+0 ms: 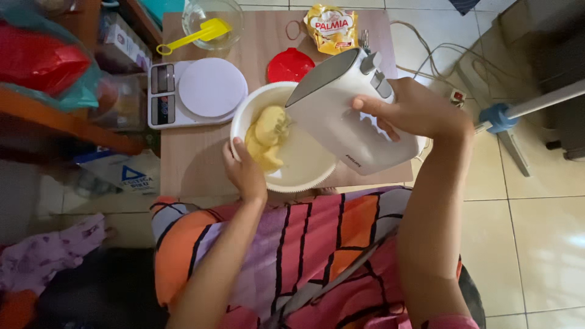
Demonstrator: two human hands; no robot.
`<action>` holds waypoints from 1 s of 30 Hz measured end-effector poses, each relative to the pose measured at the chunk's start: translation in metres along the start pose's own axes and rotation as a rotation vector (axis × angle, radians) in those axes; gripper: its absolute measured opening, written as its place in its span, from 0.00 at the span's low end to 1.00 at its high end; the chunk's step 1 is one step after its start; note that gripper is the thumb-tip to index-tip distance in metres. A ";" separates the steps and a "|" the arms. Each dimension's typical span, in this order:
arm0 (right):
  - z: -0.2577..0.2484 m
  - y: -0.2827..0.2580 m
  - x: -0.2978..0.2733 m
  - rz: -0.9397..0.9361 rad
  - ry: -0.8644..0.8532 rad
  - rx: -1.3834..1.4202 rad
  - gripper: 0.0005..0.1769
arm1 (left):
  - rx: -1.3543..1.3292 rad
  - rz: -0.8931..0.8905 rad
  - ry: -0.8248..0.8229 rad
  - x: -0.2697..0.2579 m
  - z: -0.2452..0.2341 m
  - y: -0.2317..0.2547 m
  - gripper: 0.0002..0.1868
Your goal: The person uses a hand mixer to blend a yellow batter in a white bowl. They hold the bowl steady with one hand while operating the mixer with the other, occasionally rotating the bowl to ensure even mixing.
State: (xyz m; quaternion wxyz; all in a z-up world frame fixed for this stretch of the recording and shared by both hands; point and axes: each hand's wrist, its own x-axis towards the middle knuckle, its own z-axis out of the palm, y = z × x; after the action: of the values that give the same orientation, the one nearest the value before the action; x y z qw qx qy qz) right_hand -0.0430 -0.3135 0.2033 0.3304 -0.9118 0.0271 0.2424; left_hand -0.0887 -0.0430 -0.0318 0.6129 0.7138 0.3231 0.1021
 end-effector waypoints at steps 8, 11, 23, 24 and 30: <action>0.000 0.003 -0.005 0.035 0.022 -0.037 0.33 | 0.134 0.178 -0.113 0.029 -0.006 0.017 0.30; -0.002 0.003 -0.006 0.049 0.029 -0.067 0.34 | 0.146 0.222 -0.210 0.031 -0.009 0.035 0.32; -0.010 -0.021 -0.012 0.257 0.042 -0.307 0.48 | 0.280 0.277 -0.594 0.101 0.013 0.029 0.33; -0.010 -0.021 -0.012 0.278 0.038 -0.281 0.46 | 0.284 0.305 -0.645 0.105 0.015 0.028 0.33; -0.014 -0.019 -0.004 0.249 0.037 -0.289 0.40 | 0.276 0.130 -0.799 0.098 0.011 0.070 0.31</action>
State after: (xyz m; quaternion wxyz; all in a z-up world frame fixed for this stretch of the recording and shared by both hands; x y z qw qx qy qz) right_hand -0.0368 -0.3078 0.2257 0.1630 -0.9435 0.1109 0.2663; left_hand 0.0166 0.0028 0.0074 0.5808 0.7915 0.0252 -0.1885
